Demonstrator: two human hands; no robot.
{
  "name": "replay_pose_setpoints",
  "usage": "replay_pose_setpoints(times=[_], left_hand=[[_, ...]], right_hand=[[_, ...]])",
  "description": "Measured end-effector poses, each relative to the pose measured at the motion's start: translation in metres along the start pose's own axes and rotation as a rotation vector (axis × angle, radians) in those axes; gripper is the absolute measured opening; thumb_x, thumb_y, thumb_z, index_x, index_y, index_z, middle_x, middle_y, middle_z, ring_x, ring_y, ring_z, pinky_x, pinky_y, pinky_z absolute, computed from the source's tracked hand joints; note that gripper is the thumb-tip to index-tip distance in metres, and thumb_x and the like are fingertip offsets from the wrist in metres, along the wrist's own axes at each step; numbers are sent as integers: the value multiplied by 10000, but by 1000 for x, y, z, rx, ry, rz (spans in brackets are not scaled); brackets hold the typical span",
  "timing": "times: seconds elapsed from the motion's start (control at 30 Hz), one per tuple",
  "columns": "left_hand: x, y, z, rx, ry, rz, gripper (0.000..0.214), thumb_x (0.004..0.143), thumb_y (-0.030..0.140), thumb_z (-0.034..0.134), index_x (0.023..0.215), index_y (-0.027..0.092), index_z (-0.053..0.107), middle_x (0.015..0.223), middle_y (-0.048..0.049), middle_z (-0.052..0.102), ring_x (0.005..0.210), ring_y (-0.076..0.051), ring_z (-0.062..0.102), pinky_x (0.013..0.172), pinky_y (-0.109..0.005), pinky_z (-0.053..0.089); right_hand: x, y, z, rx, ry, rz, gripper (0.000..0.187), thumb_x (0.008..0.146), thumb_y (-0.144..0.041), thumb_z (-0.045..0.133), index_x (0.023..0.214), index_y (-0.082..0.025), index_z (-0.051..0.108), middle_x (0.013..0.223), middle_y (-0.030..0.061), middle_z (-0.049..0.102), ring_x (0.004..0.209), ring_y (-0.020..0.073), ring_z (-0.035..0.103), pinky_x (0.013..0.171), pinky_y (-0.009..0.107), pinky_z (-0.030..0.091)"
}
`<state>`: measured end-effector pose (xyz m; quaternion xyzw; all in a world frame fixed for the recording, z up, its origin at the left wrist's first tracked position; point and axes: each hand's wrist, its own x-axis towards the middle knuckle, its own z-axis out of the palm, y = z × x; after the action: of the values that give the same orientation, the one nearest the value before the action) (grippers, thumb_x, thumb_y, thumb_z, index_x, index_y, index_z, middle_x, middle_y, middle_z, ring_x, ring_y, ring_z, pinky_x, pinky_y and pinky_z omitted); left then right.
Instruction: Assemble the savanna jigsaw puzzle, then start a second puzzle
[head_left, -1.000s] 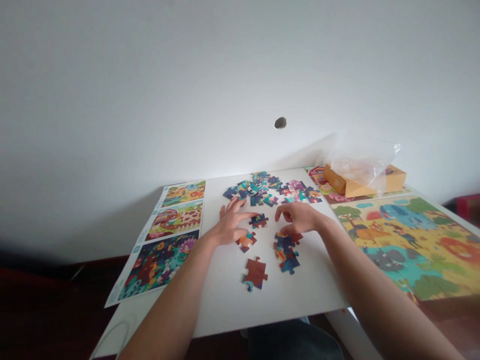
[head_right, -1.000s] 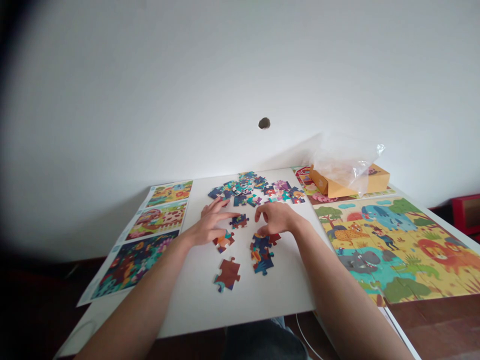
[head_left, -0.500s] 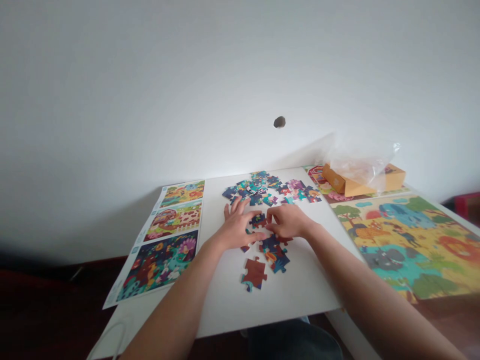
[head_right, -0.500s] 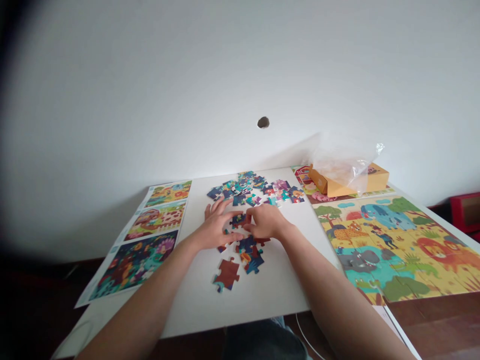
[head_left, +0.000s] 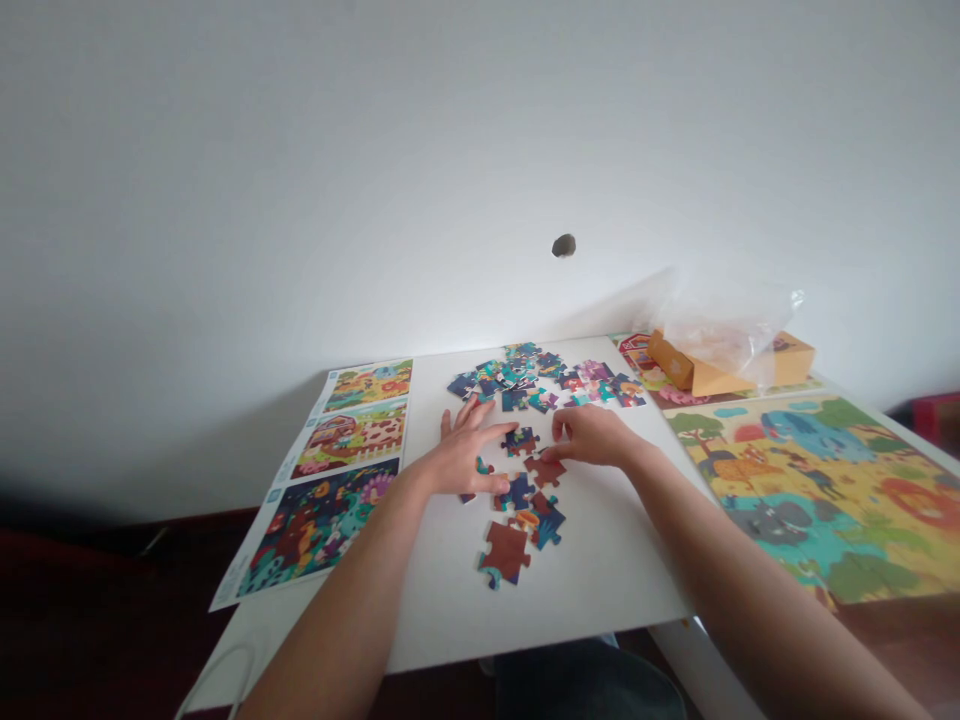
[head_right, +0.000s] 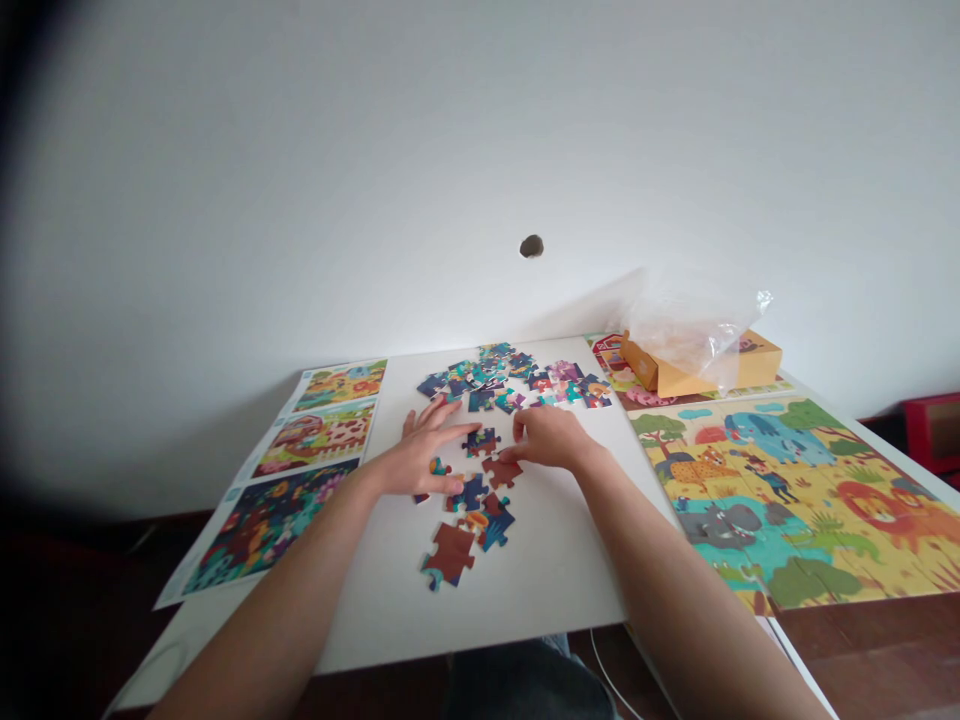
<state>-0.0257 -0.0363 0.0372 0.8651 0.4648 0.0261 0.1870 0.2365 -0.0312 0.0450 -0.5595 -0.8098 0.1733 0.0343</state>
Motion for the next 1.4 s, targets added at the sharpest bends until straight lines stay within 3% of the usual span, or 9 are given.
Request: replay_pose_setpoints(times=[0.1, 0.2, 0.37, 0.47, 0.77, 0.87, 0.97, 1.27, 1.4], left_hand=[[-1, -2, 0, -23, 16, 41, 854, 698, 514, 787, 1467, 388, 439, 1645, -115, 155, 1499, -456, -11, 1107, -752, 40], [1, -1, 4, -37, 74, 59, 632, 766, 544, 724, 1362, 401, 570, 1633, -80, 212, 1498, -450, 40, 1115, -743, 39], [8, 1, 12, -20, 191, -2, 383, 853, 524, 644, 1206, 386, 694, 1558, -76, 360, 1474, -421, 166, 1135, -695, 114], [12, -1, 16, 11, 254, -26, 294, 891, 426, 621, 1168, 401, 714, 1520, -62, 403, 1456, -399, 210, 1133, -668, 162], [14, -6, 20, 25, 310, -28, 290, 901, 340, 586, 1148, 391, 729, 1474, -56, 440, 1435, -380, 253, 1128, -618, 237], [14, -9, 19, 26, 349, -18, 351, 863, 367, 630, 1207, 359, 700, 1479, -56, 440, 1443, -371, 240, 1155, -593, 224], [14, -13, 19, 28, 382, -36, 418, 808, 394, 685, 1217, 309, 695, 1475, -64, 453, 1441, -367, 246, 1175, -566, 224], [18, -11, 23, -11, 365, -56, 377, 819, 449, 676, 1176, 336, 713, 1431, -48, 499, 1427, -362, 273, 1171, -568, 246], [15, -4, 19, -61, 385, -25, 340, 819, 473, 680, 1112, 313, 744, 1465, -43, 469, 1444, -352, 239, 1189, -563, 227]], right_hand=[[3, 3, 4, -17, 80, 80, 394, 763, -624, 678, 881, -248, 672, 889, 42, 716, 822, 213, 642, 610, 267, 354], [1, 4, 2, -28, 108, 109, 451, 795, -683, 610, 869, -244, 677, 885, 55, 715, 835, 226, 648, 615, 280, 366], [-6, -1, -5, -9, -14, 30, 649, 558, -809, 715, 896, -256, 683, 842, 46, 704, 791, 241, 642, 616, 287, 376], [-6, -1, -6, 23, -31, 4, 599, 562, -734, 767, 929, -267, 691, 863, 31, 703, 807, 228, 638, 612, 274, 369], [-6, 5, -7, 97, -14, -161, 381, 720, -481, 763, 1069, -333, 722, 1007, 10, 711, 888, 203, 647, 683, 259, 394], [-7, 3, -7, 100, 24, -122, 532, 699, -597, 748, 1134, -296, 694, 1018, 40, 705, 896, 226, 647, 691, 276, 407], [-7, 0, -5, 77, 12, -56, 722, 576, -718, 770, 1124, -259, 667, 1009, 61, 691, 889, 247, 640, 678, 287, 415], [-7, 0, 1, 101, -8, -186, 555, 630, -553, 791, 1048, -222, 637, 1056, 83, 647, 918, 240, 612, 727, 288, 422], [-6, 0, 4, 231, 5, -260, 507, 681, -378, 777, 1111, -213, 565, 987, 50, 677, 812, 184, 619, 697, 257, 406]])
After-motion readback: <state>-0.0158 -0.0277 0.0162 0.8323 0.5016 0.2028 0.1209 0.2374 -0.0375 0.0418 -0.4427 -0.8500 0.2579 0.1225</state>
